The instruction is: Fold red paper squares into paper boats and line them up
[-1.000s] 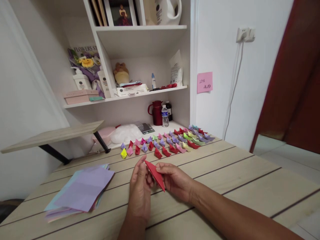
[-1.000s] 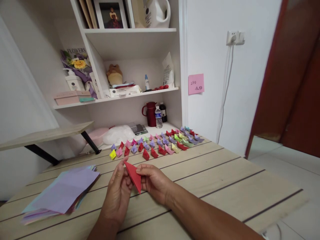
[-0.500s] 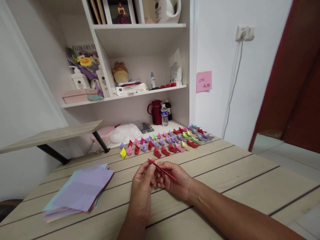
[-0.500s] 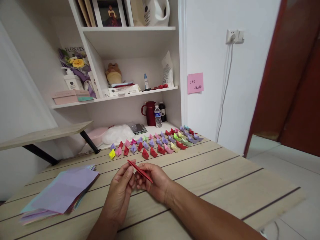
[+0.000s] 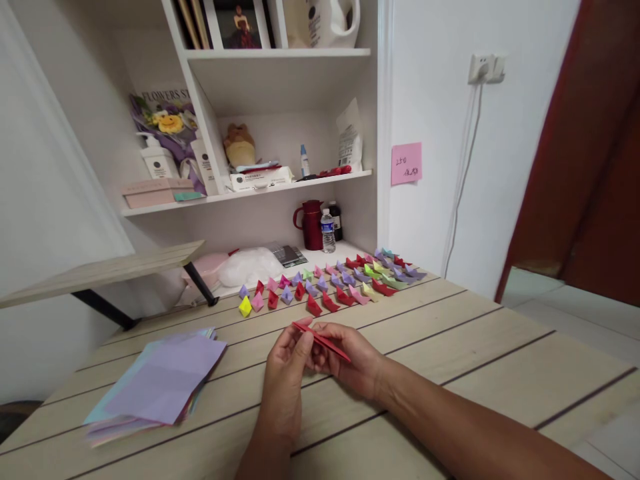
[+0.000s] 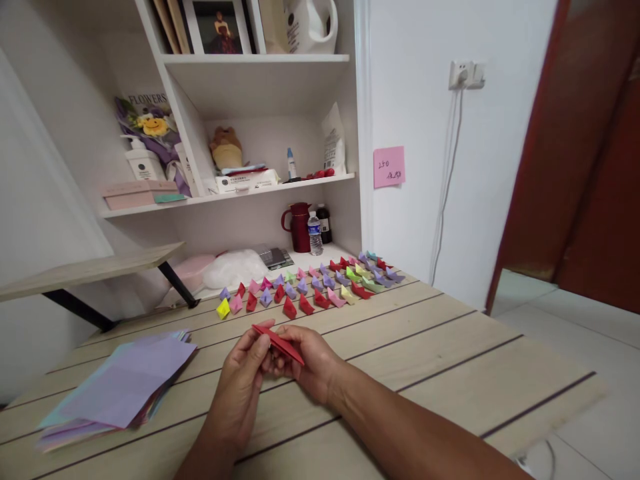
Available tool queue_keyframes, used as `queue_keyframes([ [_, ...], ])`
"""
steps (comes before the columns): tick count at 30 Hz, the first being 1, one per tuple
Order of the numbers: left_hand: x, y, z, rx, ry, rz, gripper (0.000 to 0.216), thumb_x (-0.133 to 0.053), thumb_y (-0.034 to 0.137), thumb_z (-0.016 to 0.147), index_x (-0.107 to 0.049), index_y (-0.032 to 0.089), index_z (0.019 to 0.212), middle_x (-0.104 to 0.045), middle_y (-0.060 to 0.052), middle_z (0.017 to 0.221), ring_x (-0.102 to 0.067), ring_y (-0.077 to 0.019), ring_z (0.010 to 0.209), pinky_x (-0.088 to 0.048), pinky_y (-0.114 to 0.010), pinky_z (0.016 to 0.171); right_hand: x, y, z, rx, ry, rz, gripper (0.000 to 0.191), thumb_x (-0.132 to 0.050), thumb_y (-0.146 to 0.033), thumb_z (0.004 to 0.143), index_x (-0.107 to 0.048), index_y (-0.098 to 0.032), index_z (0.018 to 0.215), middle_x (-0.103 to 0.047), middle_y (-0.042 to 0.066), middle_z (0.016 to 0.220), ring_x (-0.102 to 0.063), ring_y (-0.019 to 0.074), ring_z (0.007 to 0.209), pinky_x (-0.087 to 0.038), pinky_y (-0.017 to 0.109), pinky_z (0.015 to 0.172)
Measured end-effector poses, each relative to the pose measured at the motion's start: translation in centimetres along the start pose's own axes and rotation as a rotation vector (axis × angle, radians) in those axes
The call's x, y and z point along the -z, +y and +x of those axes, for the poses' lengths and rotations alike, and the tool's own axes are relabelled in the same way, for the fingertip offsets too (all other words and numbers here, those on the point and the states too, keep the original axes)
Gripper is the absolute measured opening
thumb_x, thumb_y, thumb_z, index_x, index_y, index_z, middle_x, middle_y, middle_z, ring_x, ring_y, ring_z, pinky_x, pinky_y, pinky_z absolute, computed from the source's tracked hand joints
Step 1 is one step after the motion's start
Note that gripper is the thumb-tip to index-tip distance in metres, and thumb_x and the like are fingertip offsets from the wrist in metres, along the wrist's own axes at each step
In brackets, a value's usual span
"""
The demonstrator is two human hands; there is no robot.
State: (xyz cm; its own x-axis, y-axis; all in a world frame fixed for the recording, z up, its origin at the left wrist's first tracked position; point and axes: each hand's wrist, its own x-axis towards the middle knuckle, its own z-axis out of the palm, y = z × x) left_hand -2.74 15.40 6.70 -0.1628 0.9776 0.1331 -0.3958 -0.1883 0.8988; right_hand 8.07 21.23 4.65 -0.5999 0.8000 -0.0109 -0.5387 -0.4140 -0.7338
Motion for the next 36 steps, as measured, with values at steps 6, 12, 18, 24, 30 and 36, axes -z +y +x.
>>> queue_keyframes([
  [6,-0.1,0.1,0.0,0.002,-0.008,0.005,0.043,-0.076,0.035,0.074,-0.067,0.019,0.113,-0.065,-0.001,0.083,-0.055,-0.0095,0.07,-0.048,-0.022,0.069,0.2,0.0,0.1,-0.018,0.015,0.028,0.01,-0.062,-0.023,0.076,-0.067,-0.014,0.078,-0.067,0.002,0.061,-0.057,0.012,0.053,-0.045,0.025,0.061],
  [12,0.0,-0.1,0.0,0.01,-0.026,0.017,0.045,-0.076,0.037,0.074,-0.067,0.019,0.114,-0.065,-0.002,0.082,-0.058,-0.0118,0.073,-0.05,-0.023,0.07,0.4,0.0,0.2,-0.037,0.024,0.049,0.01,-0.061,-0.023,0.077,-0.066,-0.014,0.075,-0.066,0.002,0.059,-0.058,0.0119,0.053,-0.045,0.025,0.061],
  [18,0.1,-0.2,0.0,0.014,-0.04,0.044,0.038,-0.074,0.036,0.077,-0.067,0.018,0.11,-0.063,0.0,0.077,-0.055,-0.0092,0.068,-0.05,-0.022,0.071,0.5,0.0,0.2,-0.067,0.045,0.058,0.011,-0.059,-0.021,0.078,-0.066,-0.014,0.073,-0.065,0.001,0.057,-0.057,0.0112,0.051,-0.047,0.025,0.063],
  [24,0.2,-0.3,0.2,0.012,-0.043,0.061,0.044,-0.075,0.036,0.076,-0.066,0.019,0.115,-0.066,-0.002,0.084,-0.057,-0.0105,0.071,-0.05,-0.022,0.07,0.4,0.0,0.2,-0.061,0.073,0.038,0.013,-0.057,-0.022,0.077,-0.066,-0.014,0.072,-0.063,0.002,0.053,-0.058,0.012,0.05,-0.047,0.024,0.06],
  [30,0.6,-1.0,1.0,-0.019,-0.004,0.06,0.047,-0.079,0.035,0.066,-0.07,0.018,0.109,-0.062,0.003,0.066,-0.048,-0.0061,0.054,-0.045,-0.018,0.057,0.0,-0.2,0.1,-0.008,0.085,-0.039,0.013,-0.058,-0.025,0.072,-0.064,-0.014,0.071,-0.063,0.002,0.055,-0.055,0.012,0.048,-0.045,0.025,0.056],
  [36,0.8,-1.5,1.4,-0.002,0.053,0.083,0.044,-0.079,0.036,0.063,-0.07,0.017,0.102,-0.071,-0.003,0.078,-0.063,-0.013,0.071,-0.049,-0.021,0.065,-0.7,-0.2,-0.3,0.19,0.073,-0.217,0.015,-0.068,-0.028,0.07,-0.059,-0.016,0.068,-0.057,-0.003,0.058,-0.049,0.0105,0.051,-0.038,0.023,0.054],
])
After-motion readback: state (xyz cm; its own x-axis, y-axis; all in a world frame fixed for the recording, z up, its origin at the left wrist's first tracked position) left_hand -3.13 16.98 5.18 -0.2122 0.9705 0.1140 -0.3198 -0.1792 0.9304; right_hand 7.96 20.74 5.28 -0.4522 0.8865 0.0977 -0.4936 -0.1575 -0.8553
